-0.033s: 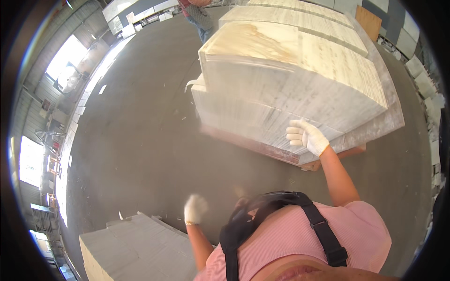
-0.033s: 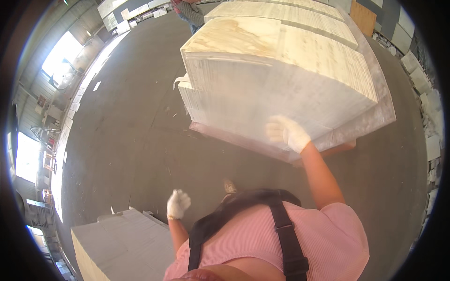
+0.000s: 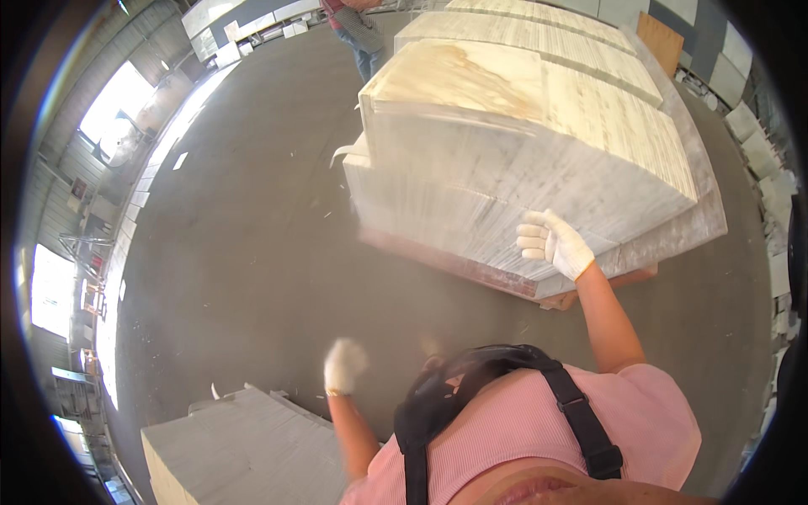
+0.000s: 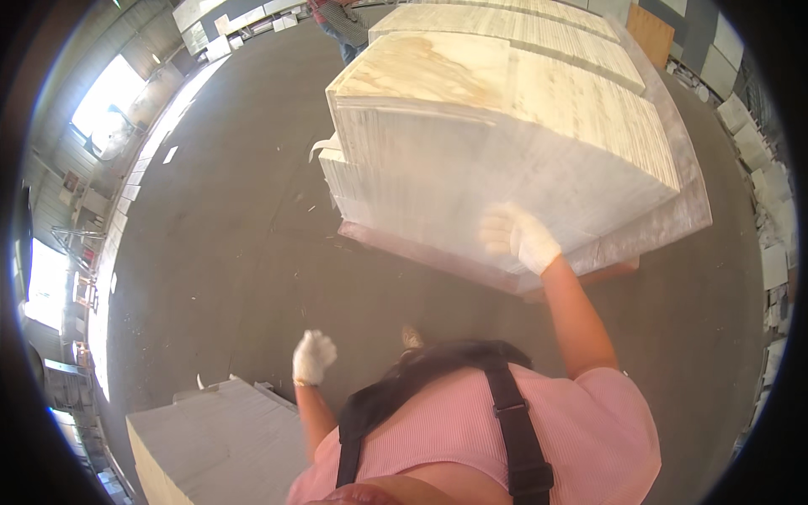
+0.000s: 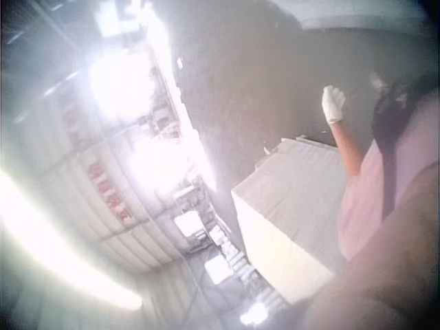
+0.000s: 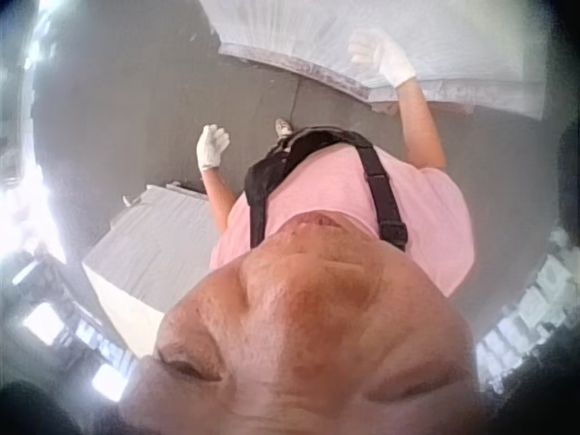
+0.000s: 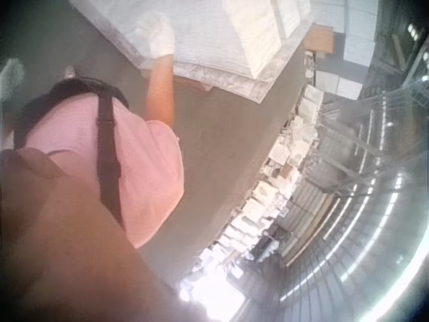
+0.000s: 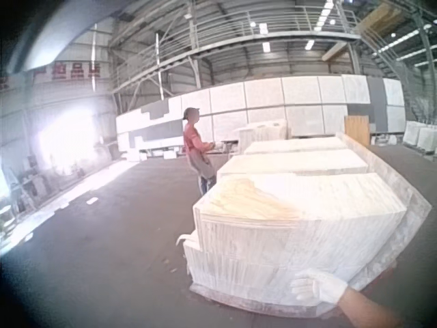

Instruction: The person repeatedly picks up large rectangular tiles from a stack, carries them across the warehouse floor, and places them onto a wooden staging table. The person handles the tiles by hand while wearing gloves and repeats this cycle multiple times.

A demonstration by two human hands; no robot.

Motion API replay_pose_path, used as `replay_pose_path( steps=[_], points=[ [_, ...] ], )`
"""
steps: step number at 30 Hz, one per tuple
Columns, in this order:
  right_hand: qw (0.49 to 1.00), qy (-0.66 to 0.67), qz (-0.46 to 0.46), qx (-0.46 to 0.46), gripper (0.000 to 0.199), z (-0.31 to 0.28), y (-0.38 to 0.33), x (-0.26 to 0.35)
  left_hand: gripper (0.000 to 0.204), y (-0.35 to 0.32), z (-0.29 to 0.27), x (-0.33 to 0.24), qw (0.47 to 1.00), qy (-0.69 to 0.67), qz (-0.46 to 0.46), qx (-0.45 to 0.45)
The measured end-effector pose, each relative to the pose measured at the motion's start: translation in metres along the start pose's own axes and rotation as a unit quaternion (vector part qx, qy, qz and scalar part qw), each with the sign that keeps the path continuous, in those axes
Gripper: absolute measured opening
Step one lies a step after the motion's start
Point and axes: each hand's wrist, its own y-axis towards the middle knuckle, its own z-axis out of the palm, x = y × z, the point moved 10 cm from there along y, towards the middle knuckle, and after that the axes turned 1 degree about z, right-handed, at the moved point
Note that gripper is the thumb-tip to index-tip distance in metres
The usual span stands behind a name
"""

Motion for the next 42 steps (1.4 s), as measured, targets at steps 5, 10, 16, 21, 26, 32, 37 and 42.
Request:
replay_pose_path(
  steps=[5,10,16,21,26,32,37,42],
  points=[
    [0.995,0.032,-0.09,0.011,0.071,0.036,0.025,0.08,0.045,0.107,0.142,-0.195,0.99,0.056,0.071,0.106],
    [0.994,0.03,-0.098,-0.046,0.077,0.05,0.046,0.124,0.055,0.143,0.301,-0.321,0.952,0.093,0.137,0.257],
    [0.986,-0.03,-0.139,-0.082,0.081,0.064,0.063,0.165,0.071,0.164,0.419,-0.365,0.922,0.116,0.073,0.363],
    [0.983,-0.025,-0.108,-0.148,0.08,0.062,0.058,0.168,0.075,0.183,0.468,-0.373,0.914,0.136,0.095,0.369],
    [0.971,-0.041,-0.101,-0.215,0.075,0.064,0.053,0.172,0.073,0.185,0.488,-0.374,0.887,0.134,0.09,0.433],
    [0.921,-0.099,-0.1,-0.364,0.062,0.061,0.042,0.17,0.073,0.184,0.482,-0.367,0.894,0.121,-0.013,0.432],
    [0.914,-0.092,-0.131,-0.374,0.056,0.087,0.038,0.165,0.068,0.178,0.492,-0.389,0.834,0.164,0.148,0.505],
    [0.888,-0.05,-0.146,-0.433,0.054,0.117,0.03,0.137,0.063,0.2,0.473,-0.376,0.844,0.195,0.023,0.499]
  ],
)
